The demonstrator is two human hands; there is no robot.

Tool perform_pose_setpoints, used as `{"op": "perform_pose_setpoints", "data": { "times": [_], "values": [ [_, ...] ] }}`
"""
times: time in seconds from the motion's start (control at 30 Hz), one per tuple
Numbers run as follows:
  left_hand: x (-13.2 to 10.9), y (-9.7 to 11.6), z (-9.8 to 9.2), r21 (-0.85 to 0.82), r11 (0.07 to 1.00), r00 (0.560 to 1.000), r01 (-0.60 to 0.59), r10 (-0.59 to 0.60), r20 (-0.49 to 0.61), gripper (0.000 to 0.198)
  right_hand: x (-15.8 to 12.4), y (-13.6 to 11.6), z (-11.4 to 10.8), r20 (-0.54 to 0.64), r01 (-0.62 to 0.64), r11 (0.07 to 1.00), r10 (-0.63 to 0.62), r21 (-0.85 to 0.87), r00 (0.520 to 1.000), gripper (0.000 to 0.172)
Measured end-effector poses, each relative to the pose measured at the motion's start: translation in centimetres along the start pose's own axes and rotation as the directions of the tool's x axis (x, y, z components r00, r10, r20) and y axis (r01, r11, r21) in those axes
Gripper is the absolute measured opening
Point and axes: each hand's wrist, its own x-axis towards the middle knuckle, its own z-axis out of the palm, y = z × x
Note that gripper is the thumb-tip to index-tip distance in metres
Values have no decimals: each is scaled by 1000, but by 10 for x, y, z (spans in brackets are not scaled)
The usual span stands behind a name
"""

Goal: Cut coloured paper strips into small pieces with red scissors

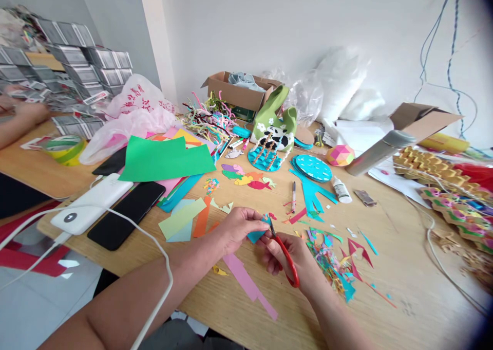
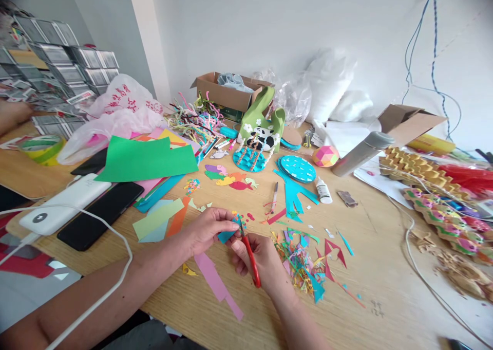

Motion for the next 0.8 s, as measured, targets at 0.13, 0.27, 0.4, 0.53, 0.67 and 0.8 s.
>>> {"op": "perform_pose_setpoints", "data": {
  "times": [0.13, 0.27, 0.4, 0.53, 0.67, 0.8],
  "values": [
    [0, -1, -1, 9, 1000, 1000, 4, -4, 8, 24, 0, 0, 0, 3, -4, 1000, 4, 0, 1000, 47],
    [0, -1, 0, 5, 1000, 1000, 13, -13, 0, 23, 0, 1, 0, -10, -8, 1000, 8, 0, 1000, 46],
    [0, 0, 0, 17, 1000, 1000, -11, 11, 3, 19, 1, 2, 0, -8, -13, 1000, 13, -11, 1000, 46],
    [0, 0, -1, 25, 1000, 1000, -1, 1, 14, 17, 1, 3, -2, -2, -12, 1000, 12, -13, 1000, 46],
    [0, 1, -2, 64, 998, 1000, 15, -15, -4, 17, 1, 1, -3, 26, -6, 999, 7, -35, 1000, 47],
    [0, 3, -3, 100, 995, 999, 31, -28, -34, 19, 0, 0, -3, 18, -8, 999, 9, -41, 1000, 45]
  ]
}}
